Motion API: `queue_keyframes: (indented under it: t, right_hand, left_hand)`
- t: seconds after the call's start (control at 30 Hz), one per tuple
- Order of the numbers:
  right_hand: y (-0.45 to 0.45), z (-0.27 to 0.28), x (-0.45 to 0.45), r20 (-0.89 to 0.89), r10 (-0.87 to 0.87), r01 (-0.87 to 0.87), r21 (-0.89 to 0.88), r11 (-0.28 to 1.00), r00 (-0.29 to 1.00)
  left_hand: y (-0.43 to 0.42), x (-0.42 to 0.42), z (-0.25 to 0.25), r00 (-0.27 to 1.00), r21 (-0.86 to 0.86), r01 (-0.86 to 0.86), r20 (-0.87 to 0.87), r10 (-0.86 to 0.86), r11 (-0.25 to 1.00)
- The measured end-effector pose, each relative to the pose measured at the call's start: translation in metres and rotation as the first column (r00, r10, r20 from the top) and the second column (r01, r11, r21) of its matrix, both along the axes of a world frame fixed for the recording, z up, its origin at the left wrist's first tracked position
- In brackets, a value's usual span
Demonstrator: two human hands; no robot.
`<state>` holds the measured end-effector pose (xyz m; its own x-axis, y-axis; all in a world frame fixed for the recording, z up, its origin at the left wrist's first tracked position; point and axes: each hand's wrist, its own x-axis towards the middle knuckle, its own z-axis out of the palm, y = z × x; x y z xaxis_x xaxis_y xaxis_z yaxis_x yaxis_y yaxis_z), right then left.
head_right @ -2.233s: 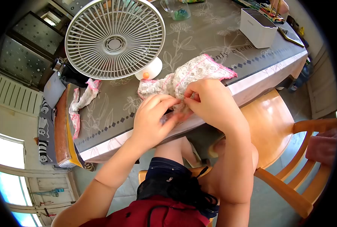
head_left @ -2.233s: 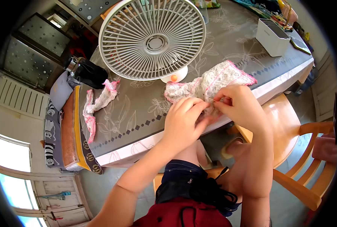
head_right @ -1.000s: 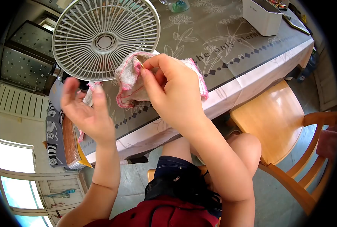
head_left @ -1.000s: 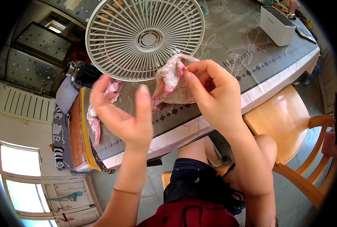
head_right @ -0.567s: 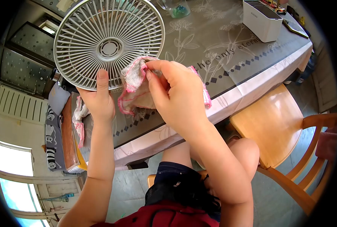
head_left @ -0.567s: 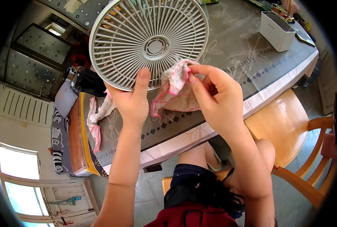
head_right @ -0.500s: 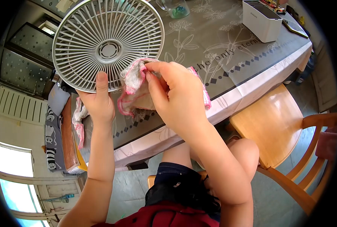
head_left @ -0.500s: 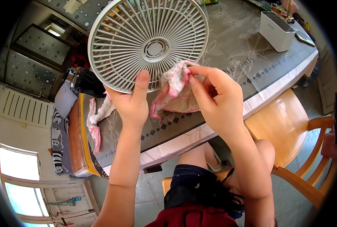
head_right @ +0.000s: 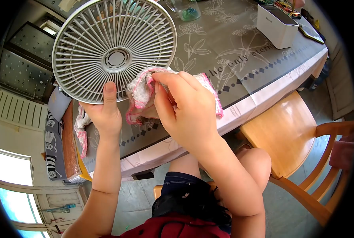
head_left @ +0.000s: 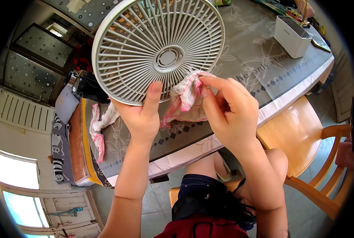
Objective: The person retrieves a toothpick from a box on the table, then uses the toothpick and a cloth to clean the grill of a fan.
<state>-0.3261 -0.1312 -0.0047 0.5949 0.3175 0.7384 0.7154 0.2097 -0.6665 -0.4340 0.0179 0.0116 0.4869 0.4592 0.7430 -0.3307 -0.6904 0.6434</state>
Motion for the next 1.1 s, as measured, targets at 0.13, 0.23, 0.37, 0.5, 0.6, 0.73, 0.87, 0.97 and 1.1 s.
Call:
queue_keyframes:
  t: [0.13,0.23,0.37,0.5,0.6,0.73,0.87,0.97,1.1]
  right_hand:
    - [0.000,-0.003,0.001,-0.006,0.002,-0.002,-0.024,1.000,1.000]
    - [0.001,-0.003,0.001,-0.026,-0.032,0.031,-0.047,0.998,0.999]
    - [-0.003,0.004,0.000,-0.196,0.015,-0.029,-0.071,0.997,0.980]
    - [-0.008,0.011,0.002,-0.443,0.174,-0.210,-0.035,0.977,0.880]
    - [-0.008,0.014,0.000,-0.506,0.220,-0.238,0.029,0.971,0.834]
    - [-0.005,0.013,0.000,-0.522,0.288,-0.275,0.103,0.956,0.803]
    - [-0.001,0.008,0.004,-0.596,0.564,-0.428,0.370,0.824,0.571]
    - [0.000,0.004,0.006,-0.614,0.688,-0.492,0.494,0.717,0.386]
    - [-0.001,-0.006,0.011,-0.602,0.616,-0.520,0.356,0.776,0.508]
  left_hand:
    - [-0.004,0.000,0.000,0.999,-0.006,0.003,0.033,-0.003,1.000]
    - [-0.007,-0.001,0.000,1.000,0.007,0.007,0.019,-0.007,1.000]
    - [-0.007,0.000,0.000,1.000,0.047,0.005,0.007,-0.005,0.999]
    - [-0.008,-0.001,0.001,1.000,0.095,-0.004,-0.007,0.005,0.995]
    - [-0.011,0.002,0.003,1.000,0.095,0.012,0.004,-0.013,0.995]
    - [-0.010,0.001,0.003,1.000,0.076,0.026,-0.016,-0.025,0.997]
    - [-0.009,-0.001,0.001,1.000,0.077,-0.003,-0.030,0.005,0.997]
    - [-0.009,-0.001,0.002,0.999,0.037,-0.031,-0.025,0.032,0.999]
    - [-0.011,-0.001,-0.001,0.999,0.069,-0.051,0.020,0.050,0.996]
